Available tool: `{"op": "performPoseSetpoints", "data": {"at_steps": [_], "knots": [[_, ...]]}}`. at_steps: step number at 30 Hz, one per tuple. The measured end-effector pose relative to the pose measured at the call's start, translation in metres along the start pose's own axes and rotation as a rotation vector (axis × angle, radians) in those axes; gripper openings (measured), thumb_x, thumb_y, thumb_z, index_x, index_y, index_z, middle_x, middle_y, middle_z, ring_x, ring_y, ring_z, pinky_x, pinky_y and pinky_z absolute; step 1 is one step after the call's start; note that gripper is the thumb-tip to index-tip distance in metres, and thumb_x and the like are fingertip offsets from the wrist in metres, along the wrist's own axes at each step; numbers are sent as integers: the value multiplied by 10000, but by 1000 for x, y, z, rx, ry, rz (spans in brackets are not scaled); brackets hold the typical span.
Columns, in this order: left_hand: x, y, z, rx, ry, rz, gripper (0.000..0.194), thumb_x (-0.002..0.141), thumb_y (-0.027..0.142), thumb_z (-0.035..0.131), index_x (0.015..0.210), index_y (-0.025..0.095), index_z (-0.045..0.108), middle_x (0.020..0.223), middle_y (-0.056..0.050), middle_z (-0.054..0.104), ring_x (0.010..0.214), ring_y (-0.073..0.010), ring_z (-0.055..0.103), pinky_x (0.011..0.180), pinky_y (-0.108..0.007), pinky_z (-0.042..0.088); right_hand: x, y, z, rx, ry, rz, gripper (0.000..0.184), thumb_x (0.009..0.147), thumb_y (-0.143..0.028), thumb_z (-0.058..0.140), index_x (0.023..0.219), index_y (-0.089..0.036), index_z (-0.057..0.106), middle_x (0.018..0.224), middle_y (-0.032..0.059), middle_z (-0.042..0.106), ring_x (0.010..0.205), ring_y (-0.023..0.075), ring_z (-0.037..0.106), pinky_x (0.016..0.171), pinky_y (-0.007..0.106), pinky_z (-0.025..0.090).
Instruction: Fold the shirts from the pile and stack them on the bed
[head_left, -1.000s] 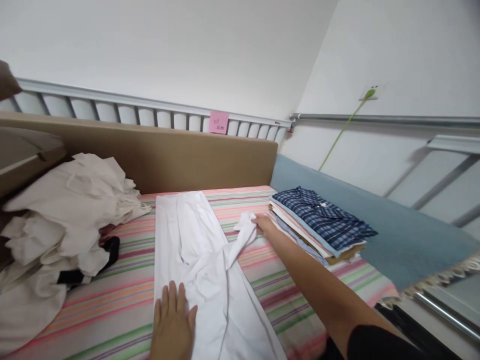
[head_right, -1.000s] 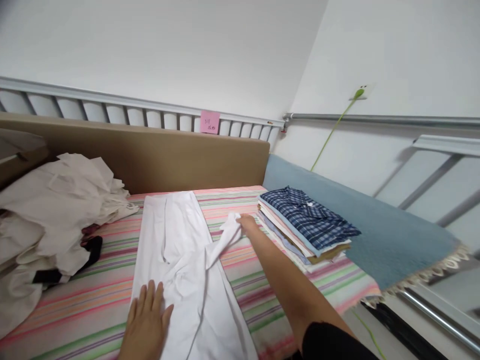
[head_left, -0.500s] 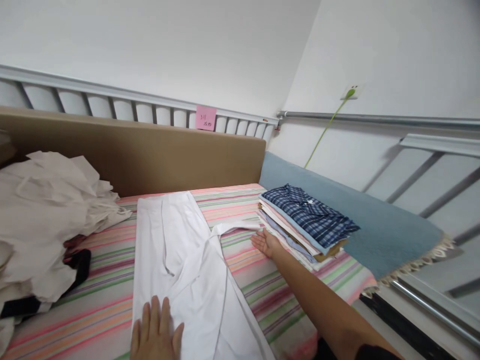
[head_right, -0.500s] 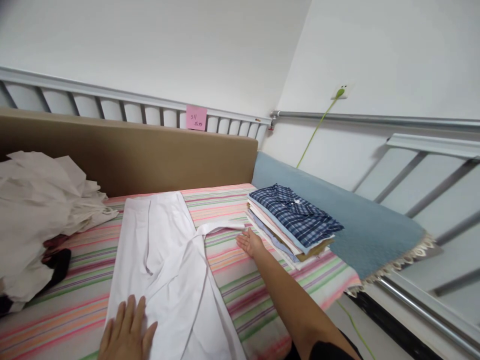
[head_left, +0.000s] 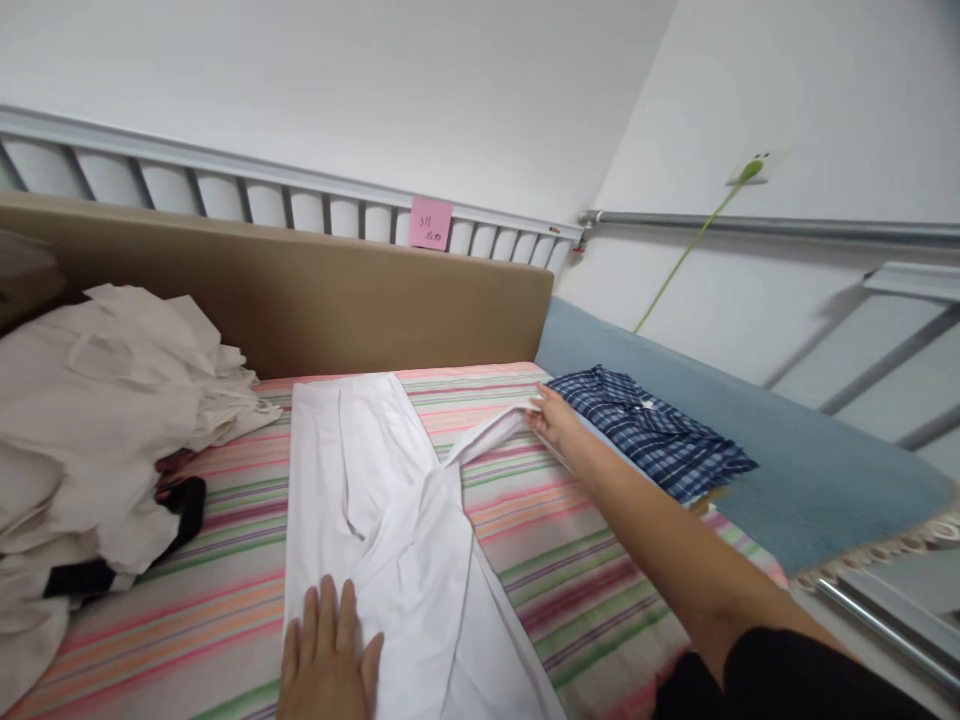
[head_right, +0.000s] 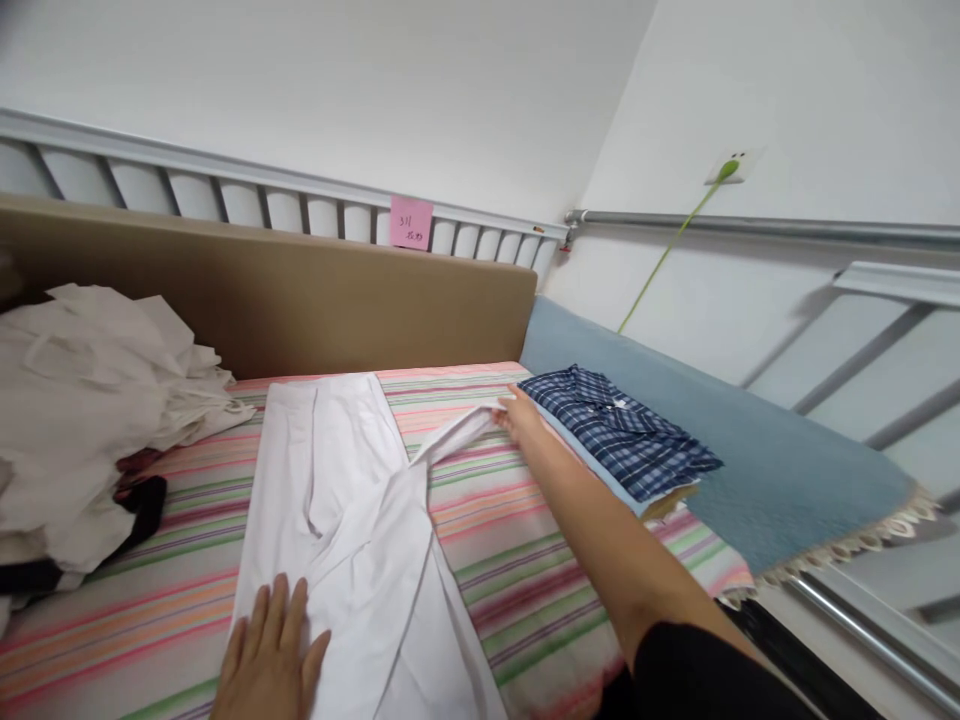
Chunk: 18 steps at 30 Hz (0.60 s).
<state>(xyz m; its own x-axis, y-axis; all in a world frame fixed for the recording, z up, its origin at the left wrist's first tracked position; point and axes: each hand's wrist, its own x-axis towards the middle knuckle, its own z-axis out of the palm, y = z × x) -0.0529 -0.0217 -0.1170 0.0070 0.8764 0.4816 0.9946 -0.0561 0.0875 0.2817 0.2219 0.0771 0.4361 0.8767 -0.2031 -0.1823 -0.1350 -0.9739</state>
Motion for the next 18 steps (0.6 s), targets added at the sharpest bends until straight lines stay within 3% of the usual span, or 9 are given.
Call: {"op": "performPoseSetpoints", "data": {"at_steps": [4, 7, 14, 18], "knots": [[2, 4, -6, 6, 15, -13, 536, 838, 385, 404, 1276, 91, 501, 1373, -200, 444, 1299, -340, 353, 1048, -518, 278, 5, -68, 19, 46, -52, -89, 317, 854, -22, 425, 1103, -170, 552, 548, -62, 500, 386, 21, 455, 423, 96, 454], [3, 6, -8, 6, 46, -21, 513, 836, 369, 408, 1252, 95, 527, 1353, -199, 469, 1277, -338, 386, 1030, -520, 304, 3, -95, 36, 63, -69, -125, 260, 865, -25, 429, 1051, -146, 565, 521, -58, 512, 385, 26, 474, 419, 101, 461], [5, 10, -14, 7, 106, -20, 479, 825, 313, 444, 1246, 103, 531, 1349, -188, 478, 1265, -334, 407, 992, -521, 356, -4, -112, 72, 71, -96, -140, 211, 866, -22, 425, 955, -133, 581, 534, -30, 559, 416, 52, 531, 444, 133, 511], [-10, 25, -6, -90, 99, 157, 496, 779, 310, 521, 1252, 160, 525, 1334, -117, 513, 1225, -285, 470, 944, -437, 436, -13, -113, 107, 56, -177, -126, 246, 854, 13, 384, 942, -130, 564, 634, 8, 600, 520, 80, 608, 505, 154, 549]]}}
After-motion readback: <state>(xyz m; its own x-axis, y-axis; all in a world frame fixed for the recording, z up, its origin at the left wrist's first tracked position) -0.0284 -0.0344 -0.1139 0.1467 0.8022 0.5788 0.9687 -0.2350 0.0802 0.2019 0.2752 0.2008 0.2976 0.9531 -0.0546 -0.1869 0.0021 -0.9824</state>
